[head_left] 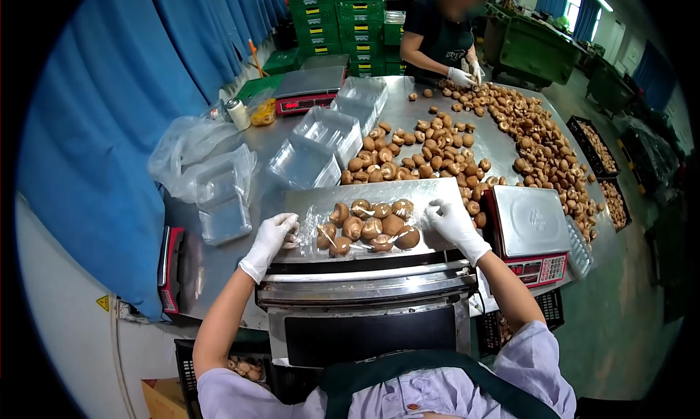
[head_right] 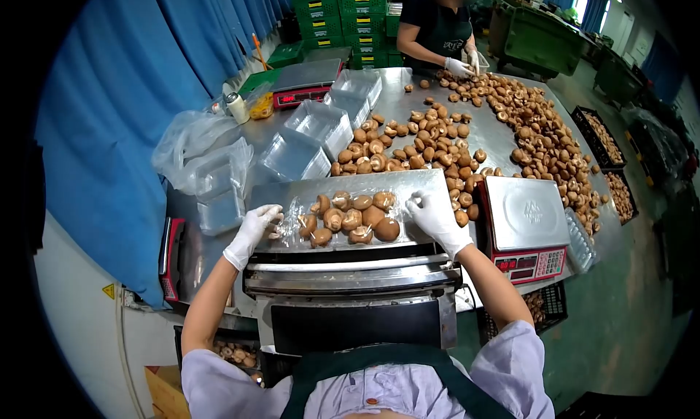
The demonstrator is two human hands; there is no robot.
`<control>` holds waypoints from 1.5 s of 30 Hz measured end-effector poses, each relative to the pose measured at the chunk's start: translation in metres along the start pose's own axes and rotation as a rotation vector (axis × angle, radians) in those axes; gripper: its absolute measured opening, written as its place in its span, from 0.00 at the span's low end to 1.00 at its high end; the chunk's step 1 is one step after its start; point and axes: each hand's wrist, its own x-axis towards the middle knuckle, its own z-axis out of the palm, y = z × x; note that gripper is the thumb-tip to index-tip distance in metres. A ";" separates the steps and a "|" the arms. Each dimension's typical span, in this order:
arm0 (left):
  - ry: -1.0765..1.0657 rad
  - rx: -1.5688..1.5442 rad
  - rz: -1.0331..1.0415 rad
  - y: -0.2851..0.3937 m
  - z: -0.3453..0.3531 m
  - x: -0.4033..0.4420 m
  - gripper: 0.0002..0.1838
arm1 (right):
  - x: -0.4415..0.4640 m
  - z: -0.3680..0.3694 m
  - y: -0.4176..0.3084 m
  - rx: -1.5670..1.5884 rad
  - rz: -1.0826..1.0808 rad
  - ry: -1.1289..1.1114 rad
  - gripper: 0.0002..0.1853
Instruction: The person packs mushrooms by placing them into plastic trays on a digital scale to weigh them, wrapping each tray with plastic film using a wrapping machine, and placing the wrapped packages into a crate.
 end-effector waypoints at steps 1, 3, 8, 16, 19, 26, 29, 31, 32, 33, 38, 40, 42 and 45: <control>0.002 0.139 -0.062 0.000 0.001 0.003 0.19 | -0.003 -0.008 -0.012 0.137 0.180 -0.247 0.16; -0.045 0.281 -0.137 -0.006 0.007 0.009 0.16 | -0.012 -0.018 -0.038 0.205 0.329 -0.479 0.15; 0.225 0.333 0.352 -0.031 0.040 -0.008 0.14 | -0.043 0.025 0.005 0.259 -0.059 0.045 0.12; 0.335 0.421 0.403 -0.162 0.079 -0.212 0.06 | -0.268 0.002 0.001 0.104 0.018 -0.253 0.08; 0.219 0.329 0.042 -0.177 0.082 -0.208 0.11 | -0.256 0.003 -0.007 0.006 0.197 -0.463 0.11; 0.205 0.145 -0.178 -0.106 0.053 -0.212 0.19 | -0.201 -0.067 -0.039 0.271 0.258 -0.274 0.15; 0.178 0.249 -0.128 -0.132 0.051 -0.236 0.15 | -0.216 -0.085 -0.030 0.090 0.312 -0.402 0.14; 0.054 0.860 0.295 -0.217 0.054 -0.247 0.14 | -0.240 -0.069 -0.012 0.003 0.461 -0.736 0.16; -0.027 0.567 -0.281 -0.184 0.078 -0.255 0.11 | -0.251 -0.060 -0.009 -0.014 0.552 -0.930 0.18; -0.084 0.202 -0.019 -0.205 0.095 -0.254 0.11 | -0.274 -0.034 0.011 0.107 0.315 -0.796 0.15; 0.061 0.449 0.360 -0.210 0.161 -0.219 0.08 | -0.262 0.018 -0.004 0.402 0.141 -0.632 0.13; 0.157 0.596 0.440 -0.208 0.173 -0.223 0.08 | -0.243 0.014 -0.020 0.474 0.203 -0.633 0.14; 0.242 0.686 0.479 -0.207 0.180 -0.229 0.08 | -0.235 0.004 -0.029 0.599 0.248 -0.561 0.14; 0.328 0.722 0.490 -0.205 0.188 -0.238 0.08 | -0.230 -0.006 -0.043 0.834 0.291 -0.393 0.14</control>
